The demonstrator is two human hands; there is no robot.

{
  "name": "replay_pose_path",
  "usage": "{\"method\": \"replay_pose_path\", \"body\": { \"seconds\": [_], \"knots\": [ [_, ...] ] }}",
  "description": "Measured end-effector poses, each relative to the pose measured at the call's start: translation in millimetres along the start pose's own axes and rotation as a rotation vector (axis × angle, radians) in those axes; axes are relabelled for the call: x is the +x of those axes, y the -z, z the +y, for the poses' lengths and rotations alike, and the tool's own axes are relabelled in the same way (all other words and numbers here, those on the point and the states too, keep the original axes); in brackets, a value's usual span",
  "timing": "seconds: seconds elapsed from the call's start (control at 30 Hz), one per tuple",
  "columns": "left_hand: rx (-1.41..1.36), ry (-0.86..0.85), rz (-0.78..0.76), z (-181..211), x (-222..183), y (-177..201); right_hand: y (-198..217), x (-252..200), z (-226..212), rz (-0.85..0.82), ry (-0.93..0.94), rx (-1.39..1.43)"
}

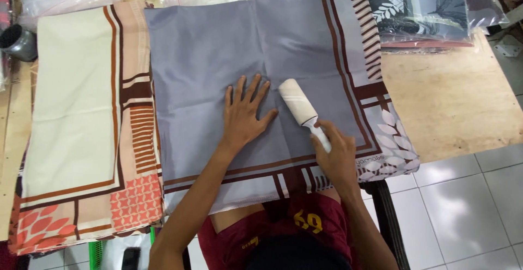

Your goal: Using a lint roller to remove dust and lint from a fabric scarf laid out on a table.

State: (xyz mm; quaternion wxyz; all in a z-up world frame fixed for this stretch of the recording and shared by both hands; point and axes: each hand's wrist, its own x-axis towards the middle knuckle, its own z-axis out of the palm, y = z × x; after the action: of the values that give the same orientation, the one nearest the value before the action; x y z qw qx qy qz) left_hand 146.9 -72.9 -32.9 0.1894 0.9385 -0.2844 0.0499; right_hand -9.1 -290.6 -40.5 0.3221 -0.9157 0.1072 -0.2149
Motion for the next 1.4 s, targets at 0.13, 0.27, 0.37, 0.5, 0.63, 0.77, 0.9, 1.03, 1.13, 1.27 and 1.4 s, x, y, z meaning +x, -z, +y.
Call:
{"method": "replay_pose_path", "body": {
  "seconds": [0.13,0.27,0.37,0.5,0.63,0.77,0.9,1.03,1.13,1.27,1.4],
  "knots": [
    [-0.005,0.004,-0.014,2,0,7,42,27,-34,-0.061,-0.137,0.009],
    [-0.025,0.008,-0.039,2,2,8,53,35,35,0.127,-0.139,-0.13],
    [-0.004,0.003,-0.033,1,3,11,59,29,44,0.18,-0.157,-0.154],
    [0.025,0.01,-0.037,-5,9,6,41,12,12,0.157,-0.187,-0.13],
    [-0.051,-0.037,-0.057,-2,11,13,17,1,-11,-0.001,-0.143,0.046],
    [-0.05,-0.109,-0.033,-5,7,11,37,20,-18,-0.177,-0.302,0.034],
    [-0.061,-0.119,0.013,-2,7,14,60,37,2,-0.069,-0.482,0.088],
    [-0.033,-0.108,0.013,-4,7,7,64,27,36,0.111,-0.332,-0.134],
    [-0.035,-0.108,0.017,-4,8,9,61,21,-1,0.074,-0.371,0.025],
    [-0.046,-0.099,-0.018,-3,9,11,30,8,2,-0.129,-0.23,-0.002],
    [-0.039,-0.106,0.02,-4,8,10,35,20,6,-0.171,-0.282,0.037]
  ]
}}
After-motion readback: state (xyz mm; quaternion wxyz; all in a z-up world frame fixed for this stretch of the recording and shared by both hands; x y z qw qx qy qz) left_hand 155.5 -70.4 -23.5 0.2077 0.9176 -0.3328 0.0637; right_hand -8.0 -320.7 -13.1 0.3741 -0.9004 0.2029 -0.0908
